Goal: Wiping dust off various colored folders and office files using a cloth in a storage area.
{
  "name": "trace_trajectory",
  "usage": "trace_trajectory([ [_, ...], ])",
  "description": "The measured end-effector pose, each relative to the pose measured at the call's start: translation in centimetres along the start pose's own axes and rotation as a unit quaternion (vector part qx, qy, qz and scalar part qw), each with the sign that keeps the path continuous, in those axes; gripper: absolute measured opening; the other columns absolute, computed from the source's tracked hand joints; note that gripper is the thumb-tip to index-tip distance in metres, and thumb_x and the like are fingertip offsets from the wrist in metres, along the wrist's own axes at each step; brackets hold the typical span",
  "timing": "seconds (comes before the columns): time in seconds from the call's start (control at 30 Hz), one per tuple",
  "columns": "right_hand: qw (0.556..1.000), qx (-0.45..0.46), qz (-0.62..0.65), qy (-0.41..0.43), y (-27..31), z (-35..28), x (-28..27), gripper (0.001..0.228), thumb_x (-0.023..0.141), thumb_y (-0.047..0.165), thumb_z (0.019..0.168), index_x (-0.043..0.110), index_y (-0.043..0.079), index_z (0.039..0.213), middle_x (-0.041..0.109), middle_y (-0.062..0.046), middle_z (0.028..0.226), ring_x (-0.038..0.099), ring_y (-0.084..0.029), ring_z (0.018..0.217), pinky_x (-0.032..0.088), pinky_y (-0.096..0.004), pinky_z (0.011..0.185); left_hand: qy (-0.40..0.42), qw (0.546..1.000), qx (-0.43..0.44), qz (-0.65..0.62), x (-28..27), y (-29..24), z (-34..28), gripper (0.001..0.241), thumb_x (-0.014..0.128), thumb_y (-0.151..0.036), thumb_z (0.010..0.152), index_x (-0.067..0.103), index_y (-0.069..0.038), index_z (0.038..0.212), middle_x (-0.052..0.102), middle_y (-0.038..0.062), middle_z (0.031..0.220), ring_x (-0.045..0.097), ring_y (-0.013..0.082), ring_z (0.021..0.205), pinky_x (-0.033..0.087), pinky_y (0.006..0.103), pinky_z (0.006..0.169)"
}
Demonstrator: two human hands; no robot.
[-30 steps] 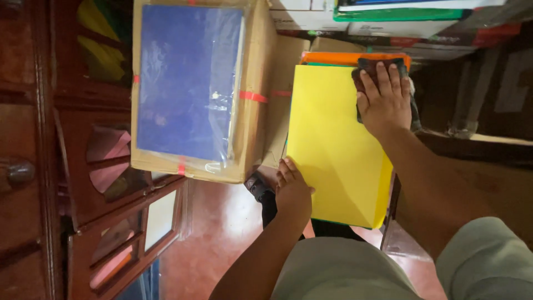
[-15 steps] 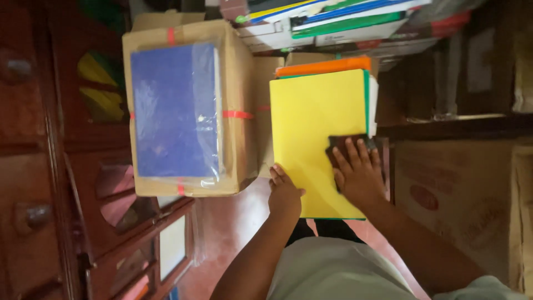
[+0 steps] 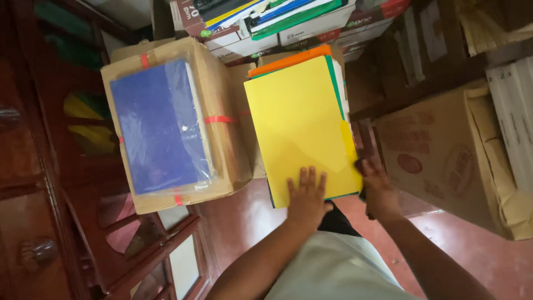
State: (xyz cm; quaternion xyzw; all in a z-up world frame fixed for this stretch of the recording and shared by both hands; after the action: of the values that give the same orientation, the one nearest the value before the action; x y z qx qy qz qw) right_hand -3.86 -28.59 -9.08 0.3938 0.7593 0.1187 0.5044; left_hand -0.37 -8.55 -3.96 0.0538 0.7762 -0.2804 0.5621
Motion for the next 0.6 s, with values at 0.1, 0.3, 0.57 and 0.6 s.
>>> trace_trajectory([
  [0.1,0.955,-0.005,-0.266,-0.131,-2.0,-0.5,-2.1,0.074,0.052,0.024,0.104,0.022,0.034,0.171,0.064,-0.011,0.135,0.066,-0.032,0.122,0.058,-0.043,0.098,0.099,0.995,0.022,0.011,3.1,-0.8,-1.3,0.075,0.052,-0.025,0.102,0.010,-0.021,0.165,0.009,0.025,0.170,0.004,0.0461,0.157,0.006,0.0785,0.114],
  [0.3,0.982,0.100,0.028,-0.158,0.3,-3.3,-7.2,0.053,0.047,0.035,0.109,0.039,0.046,0.160,0.054,-0.006,0.152,0.049,-0.032,0.138,0.040,-0.046,0.115,0.173,0.983,0.033,0.045,0.5,-1.5,-1.1,0.070,0.038,-0.016,0.105,0.008,-0.032,0.166,0.020,0.023,0.168,0.010,0.0484,0.156,0.009,0.0736,0.118],
  [0.57,0.949,0.159,0.164,-0.215,1.3,-5.3,-7.3,0.048,0.045,0.029,0.110,0.045,0.028,0.158,0.053,-0.016,0.150,0.046,-0.036,0.140,0.038,-0.048,0.115,-0.086,0.984,0.147,-0.059,-12.3,-7.5,-2.7,0.065,0.046,-0.006,0.097,0.035,-0.017,0.161,0.048,0.033,0.150,0.044,0.0648,0.134,0.025,0.0806,0.109],
  [0.6,0.950,0.156,0.165,-0.213,0.8,-5.0,-7.2,0.048,0.045,0.029,0.110,0.045,0.028,0.158,0.053,-0.016,0.150,0.046,-0.036,0.140,0.038,-0.048,0.115,-0.088,0.984,0.144,-0.057,-14.1,-7.9,-2.3,0.065,0.046,-0.006,0.097,0.035,-0.017,0.161,0.048,0.033,0.150,0.044,0.0648,0.134,0.025,0.0806,0.109],
])
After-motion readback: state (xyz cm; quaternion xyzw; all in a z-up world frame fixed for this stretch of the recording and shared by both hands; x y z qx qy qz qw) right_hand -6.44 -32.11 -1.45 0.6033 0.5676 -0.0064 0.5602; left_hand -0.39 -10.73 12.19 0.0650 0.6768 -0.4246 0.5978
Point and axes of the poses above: each hand's wrist, its own z-axis towards the middle knuckle, its own x-axis out of the palm, y = z × x, the point moved 10 cm from there along z, towards the middle knuckle
